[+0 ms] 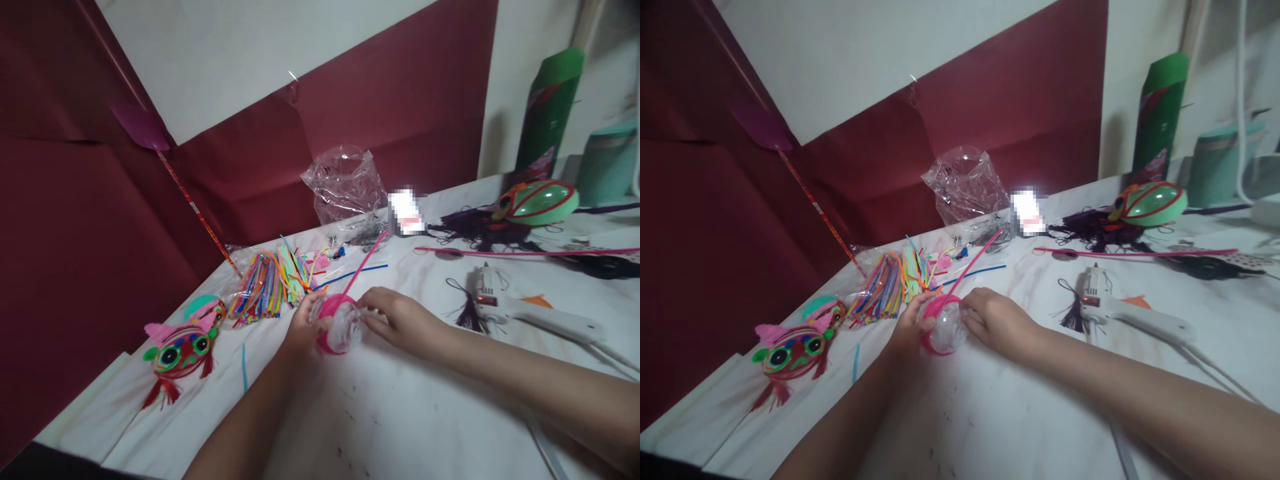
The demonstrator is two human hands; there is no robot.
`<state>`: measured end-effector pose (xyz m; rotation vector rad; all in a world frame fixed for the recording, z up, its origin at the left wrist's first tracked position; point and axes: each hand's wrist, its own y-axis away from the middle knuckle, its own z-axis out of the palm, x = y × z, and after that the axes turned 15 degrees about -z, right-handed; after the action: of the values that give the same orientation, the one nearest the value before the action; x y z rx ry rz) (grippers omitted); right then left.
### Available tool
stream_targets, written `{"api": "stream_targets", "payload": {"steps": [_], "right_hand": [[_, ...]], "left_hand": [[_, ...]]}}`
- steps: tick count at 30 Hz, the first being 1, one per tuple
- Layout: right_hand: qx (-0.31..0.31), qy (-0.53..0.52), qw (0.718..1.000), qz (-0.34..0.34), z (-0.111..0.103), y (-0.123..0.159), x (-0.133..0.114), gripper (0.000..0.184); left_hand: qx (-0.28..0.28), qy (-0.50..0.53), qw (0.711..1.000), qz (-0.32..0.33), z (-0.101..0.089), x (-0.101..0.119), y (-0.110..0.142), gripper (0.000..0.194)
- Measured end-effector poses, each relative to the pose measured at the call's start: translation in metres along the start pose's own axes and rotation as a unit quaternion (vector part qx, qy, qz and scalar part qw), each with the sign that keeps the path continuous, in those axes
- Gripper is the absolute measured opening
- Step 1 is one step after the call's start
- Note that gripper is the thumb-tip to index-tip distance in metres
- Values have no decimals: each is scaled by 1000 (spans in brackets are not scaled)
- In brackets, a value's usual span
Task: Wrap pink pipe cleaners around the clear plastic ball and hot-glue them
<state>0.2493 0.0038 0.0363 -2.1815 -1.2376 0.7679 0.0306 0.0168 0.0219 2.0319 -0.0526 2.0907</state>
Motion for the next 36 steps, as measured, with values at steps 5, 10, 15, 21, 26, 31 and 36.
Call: {"api": "stream_targets", "payload": {"steps": [5, 10, 15, 21, 26, 31, 36], "right_hand": [[78, 88, 984, -132, -3, -2, -7, 21], [42, 86, 987, -130, 6, 1, -5, 11], [21, 67, 993, -99, 10, 2, 0, 11], [8, 53, 996, -77, 5, 1, -2, 10], [2, 45, 995, -94, 2, 0, -1, 10], [20, 45, 987, -155, -11, -5, -3, 9], [79, 76, 983, -146, -26, -8, -6, 11]], "left_hand": [[29, -129, 989, 61, 4, 3, 4, 79], [33, -198, 976, 86, 5, -1, 6, 80], [51, -217, 968, 115, 11, -2, 9, 68], [-2, -230, 968, 103, 9, 7, 17, 76], [-6, -271, 957, 104, 5, 9, 17, 75], [-11, -230, 971, 64, 4, 6, 15, 79], [-33, -147, 988, 22, -2, 2, 8, 85]]}}
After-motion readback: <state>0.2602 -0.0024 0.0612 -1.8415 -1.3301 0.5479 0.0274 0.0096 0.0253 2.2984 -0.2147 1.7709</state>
